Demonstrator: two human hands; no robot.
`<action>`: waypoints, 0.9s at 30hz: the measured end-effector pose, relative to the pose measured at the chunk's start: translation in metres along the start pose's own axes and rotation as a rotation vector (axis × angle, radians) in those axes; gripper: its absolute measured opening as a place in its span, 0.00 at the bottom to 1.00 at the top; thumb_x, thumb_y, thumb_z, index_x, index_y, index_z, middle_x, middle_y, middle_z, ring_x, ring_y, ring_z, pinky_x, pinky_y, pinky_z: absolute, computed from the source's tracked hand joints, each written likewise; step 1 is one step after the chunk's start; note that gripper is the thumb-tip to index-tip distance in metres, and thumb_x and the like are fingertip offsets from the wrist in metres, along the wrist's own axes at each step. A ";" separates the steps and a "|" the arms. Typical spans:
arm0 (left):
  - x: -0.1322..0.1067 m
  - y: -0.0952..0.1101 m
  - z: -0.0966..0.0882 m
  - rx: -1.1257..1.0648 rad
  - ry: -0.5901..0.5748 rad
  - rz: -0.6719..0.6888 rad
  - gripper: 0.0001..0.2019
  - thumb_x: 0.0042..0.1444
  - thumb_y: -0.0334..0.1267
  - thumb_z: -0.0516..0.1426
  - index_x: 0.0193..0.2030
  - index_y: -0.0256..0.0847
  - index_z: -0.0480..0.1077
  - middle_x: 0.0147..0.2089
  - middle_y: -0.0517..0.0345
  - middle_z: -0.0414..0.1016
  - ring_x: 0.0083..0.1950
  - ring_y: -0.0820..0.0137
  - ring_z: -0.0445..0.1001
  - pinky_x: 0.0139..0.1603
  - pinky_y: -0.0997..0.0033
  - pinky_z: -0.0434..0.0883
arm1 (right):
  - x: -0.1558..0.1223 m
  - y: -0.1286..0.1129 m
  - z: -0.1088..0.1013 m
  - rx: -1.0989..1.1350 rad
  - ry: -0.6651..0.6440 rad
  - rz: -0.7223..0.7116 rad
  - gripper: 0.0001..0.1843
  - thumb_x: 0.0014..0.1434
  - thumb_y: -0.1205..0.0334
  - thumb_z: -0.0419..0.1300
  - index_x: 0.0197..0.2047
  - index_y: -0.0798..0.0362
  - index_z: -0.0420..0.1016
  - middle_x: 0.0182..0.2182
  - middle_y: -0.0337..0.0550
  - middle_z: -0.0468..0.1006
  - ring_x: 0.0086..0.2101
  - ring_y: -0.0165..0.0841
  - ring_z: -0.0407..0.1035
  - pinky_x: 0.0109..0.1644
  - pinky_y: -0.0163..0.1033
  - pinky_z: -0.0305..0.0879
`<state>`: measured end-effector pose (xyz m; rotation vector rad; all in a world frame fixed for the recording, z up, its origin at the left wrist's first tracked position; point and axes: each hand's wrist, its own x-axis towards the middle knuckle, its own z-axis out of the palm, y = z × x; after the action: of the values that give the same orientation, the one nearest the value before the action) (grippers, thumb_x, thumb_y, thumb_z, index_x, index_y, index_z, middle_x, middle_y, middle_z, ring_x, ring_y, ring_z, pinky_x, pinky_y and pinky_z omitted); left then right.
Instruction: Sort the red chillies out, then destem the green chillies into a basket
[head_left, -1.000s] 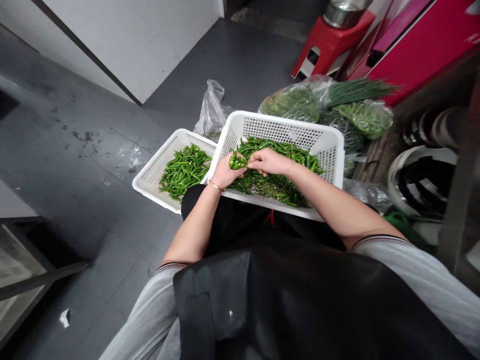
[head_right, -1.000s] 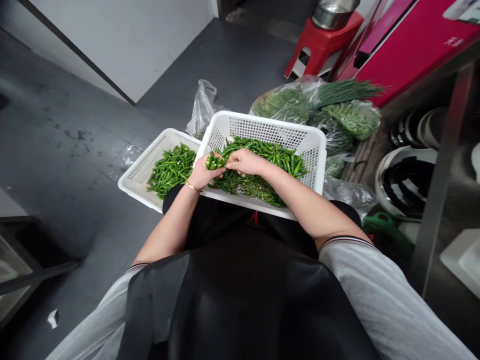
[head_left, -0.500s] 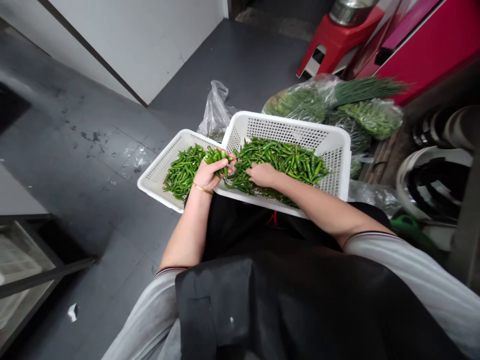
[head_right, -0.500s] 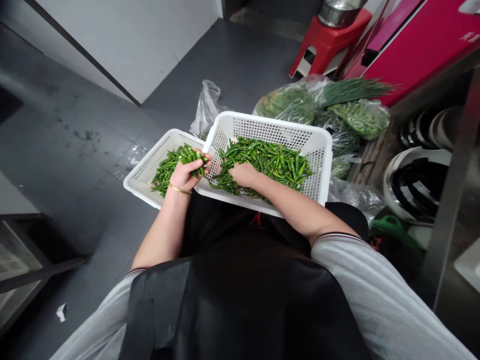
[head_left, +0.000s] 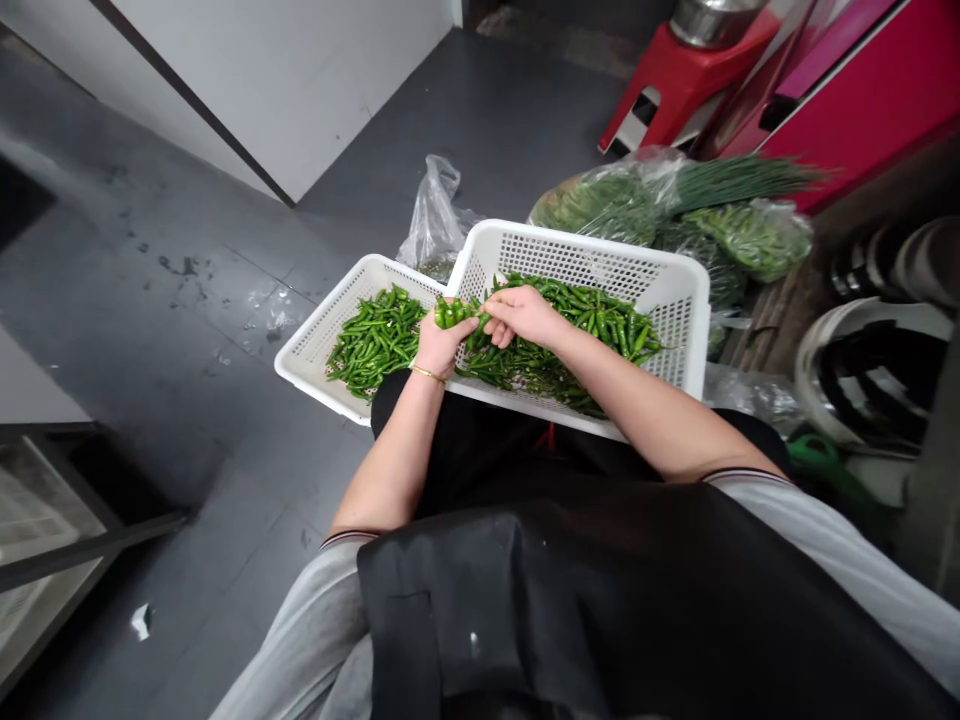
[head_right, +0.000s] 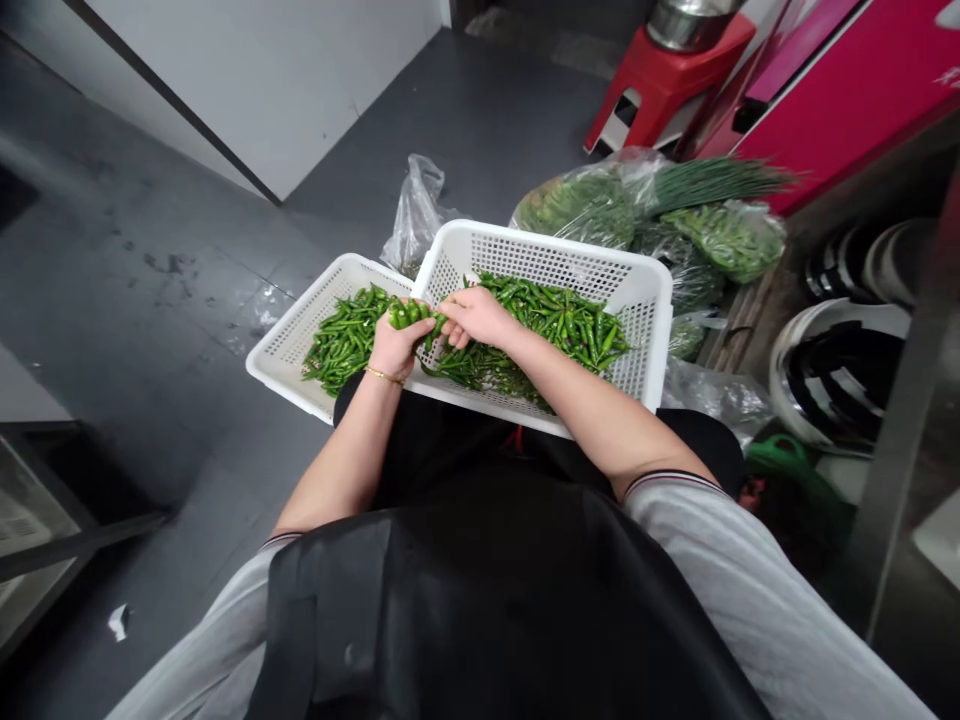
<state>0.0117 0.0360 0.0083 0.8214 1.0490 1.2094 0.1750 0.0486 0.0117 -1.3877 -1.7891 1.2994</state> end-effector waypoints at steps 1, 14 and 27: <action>0.000 -0.001 0.005 -0.014 -0.047 -0.037 0.21 0.31 0.32 0.70 0.33 0.37 0.68 0.28 0.63 0.73 0.28 0.74 0.74 0.29 0.74 0.73 | -0.004 -0.004 -0.004 -0.035 0.036 -0.039 0.15 0.68 0.59 0.49 0.38 0.58 0.72 0.26 0.44 0.79 0.23 0.28 0.72 0.30 0.32 0.68; -0.017 0.018 -0.011 0.129 -0.089 -0.152 0.22 0.31 0.28 0.69 0.31 0.38 0.62 0.20 0.66 0.70 0.18 0.75 0.69 0.15 0.79 0.62 | -0.018 -0.011 0.028 -0.461 0.121 -0.002 0.24 0.71 0.54 0.40 0.38 0.58 0.74 0.25 0.47 0.79 0.26 0.33 0.72 0.32 0.34 0.62; 0.020 0.029 -0.061 0.176 0.144 -0.031 0.22 0.37 0.28 0.68 0.33 0.40 0.60 0.23 0.66 0.71 0.21 0.76 0.71 0.19 0.78 0.63 | 0.004 0.030 0.051 -1.088 -0.408 -0.010 0.22 0.65 0.71 0.45 0.53 0.55 0.76 0.49 0.58 0.75 0.45 0.41 0.74 0.41 0.39 0.66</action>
<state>-0.0548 0.0590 0.0118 0.8597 1.2952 1.1755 0.1434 0.0337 -0.0368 -1.6534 -3.0121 0.5622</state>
